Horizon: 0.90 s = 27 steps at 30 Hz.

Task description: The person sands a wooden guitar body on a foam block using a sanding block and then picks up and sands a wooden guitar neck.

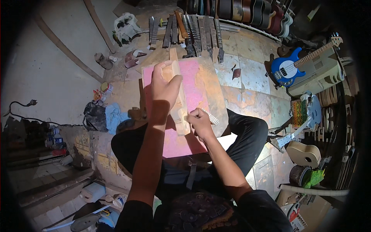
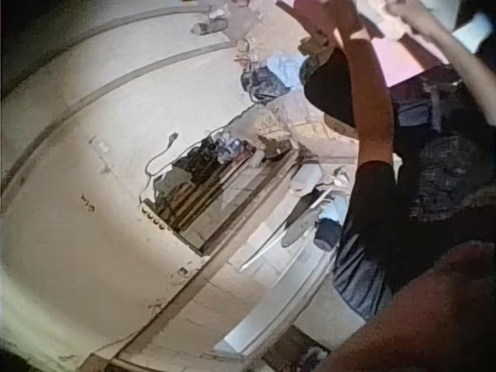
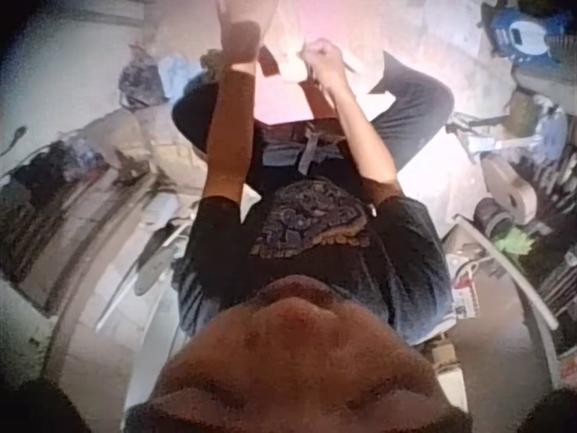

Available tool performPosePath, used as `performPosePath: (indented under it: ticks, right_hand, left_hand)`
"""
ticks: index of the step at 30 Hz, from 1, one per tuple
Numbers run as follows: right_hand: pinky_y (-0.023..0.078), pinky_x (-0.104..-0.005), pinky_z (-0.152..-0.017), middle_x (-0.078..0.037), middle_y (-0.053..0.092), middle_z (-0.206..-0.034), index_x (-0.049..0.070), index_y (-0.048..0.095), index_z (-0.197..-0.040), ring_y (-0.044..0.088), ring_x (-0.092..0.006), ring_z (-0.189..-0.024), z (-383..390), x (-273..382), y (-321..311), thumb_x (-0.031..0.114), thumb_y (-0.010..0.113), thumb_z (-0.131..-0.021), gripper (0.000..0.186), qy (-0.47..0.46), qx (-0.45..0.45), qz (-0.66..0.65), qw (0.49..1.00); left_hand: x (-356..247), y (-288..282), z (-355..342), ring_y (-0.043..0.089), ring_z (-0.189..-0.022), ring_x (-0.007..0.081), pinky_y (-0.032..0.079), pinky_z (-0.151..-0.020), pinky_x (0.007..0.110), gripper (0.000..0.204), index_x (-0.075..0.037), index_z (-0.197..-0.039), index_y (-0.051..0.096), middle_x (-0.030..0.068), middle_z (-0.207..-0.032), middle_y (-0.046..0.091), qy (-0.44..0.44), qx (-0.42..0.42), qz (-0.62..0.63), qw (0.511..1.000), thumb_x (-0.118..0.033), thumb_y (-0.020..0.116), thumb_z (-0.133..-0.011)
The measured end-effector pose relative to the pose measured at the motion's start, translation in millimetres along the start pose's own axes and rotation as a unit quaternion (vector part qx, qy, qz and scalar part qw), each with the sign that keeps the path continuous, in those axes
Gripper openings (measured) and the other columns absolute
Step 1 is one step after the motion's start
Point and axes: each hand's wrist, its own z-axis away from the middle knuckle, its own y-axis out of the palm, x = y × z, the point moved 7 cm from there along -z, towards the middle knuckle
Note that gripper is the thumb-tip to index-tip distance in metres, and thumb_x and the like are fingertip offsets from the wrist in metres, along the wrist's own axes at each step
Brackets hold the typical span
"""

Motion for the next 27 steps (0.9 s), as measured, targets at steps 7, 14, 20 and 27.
performPosePath:
  ticks: [7,14,20,27]
  right_hand:
    - [0.047,-0.0288,-0.076,0.001,0.059,-0.082,0.004,0.059,-0.081,0.055,-0.0092,-0.078,15.8,-5.9,1.3,0.002,0.08,-0.088,0.021,-0.07,0.055,0.059,0.994]
    - [0.047,-0.0281,-0.077,0.0,0.061,-0.082,0.005,0.06,-0.084,0.055,-0.0092,-0.079,19.6,-2.3,14.9,0.002,0.078,-0.088,0.019,-0.133,0.043,0.033,0.99]
    - [0.047,-0.0296,-0.078,0.0,0.058,-0.084,0.006,0.058,-0.081,0.053,-0.0106,-0.081,-6.1,11.3,20.7,0.003,0.079,-0.088,0.023,-0.132,0.003,0.027,0.991]
    - [0.046,-0.0281,-0.075,0.001,0.058,-0.082,0.006,0.059,-0.083,0.052,-0.01,-0.077,12.2,3.3,21.5,0.003,0.079,-0.089,0.021,-0.12,0.062,0.048,0.99]
  left_hand:
    - [18.6,-14.3,-10.2,0.069,-0.111,0.0221,0.055,-0.095,0.036,0.052,-0.007,-0.136,0.063,0.0122,-0.126,0.071,-0.015,-0.007,0.011,1.0,-0.012,0.076,-0.086]
    - [19.8,-30.5,-26.0,0.067,-0.106,0.0177,0.057,-0.089,0.03,0.052,-0.003,-0.135,0.061,0.0103,-0.127,0.065,0.01,-0.03,-0.002,0.999,0.003,0.075,-0.085]
    - [18.4,-28.1,-25.1,0.067,-0.109,0.0196,0.057,-0.091,0.032,0.055,-0.002,-0.136,0.061,0.0121,-0.13,0.064,-0.029,-0.01,0.033,0.999,-0.001,0.076,-0.084]
    - [13.9,-36.1,-29.3,0.067,-0.106,0.0183,0.056,-0.091,0.032,0.056,-0.002,-0.137,0.061,0.0117,-0.129,0.065,-0.013,-0.022,0.007,1.0,0.0,0.076,-0.083]
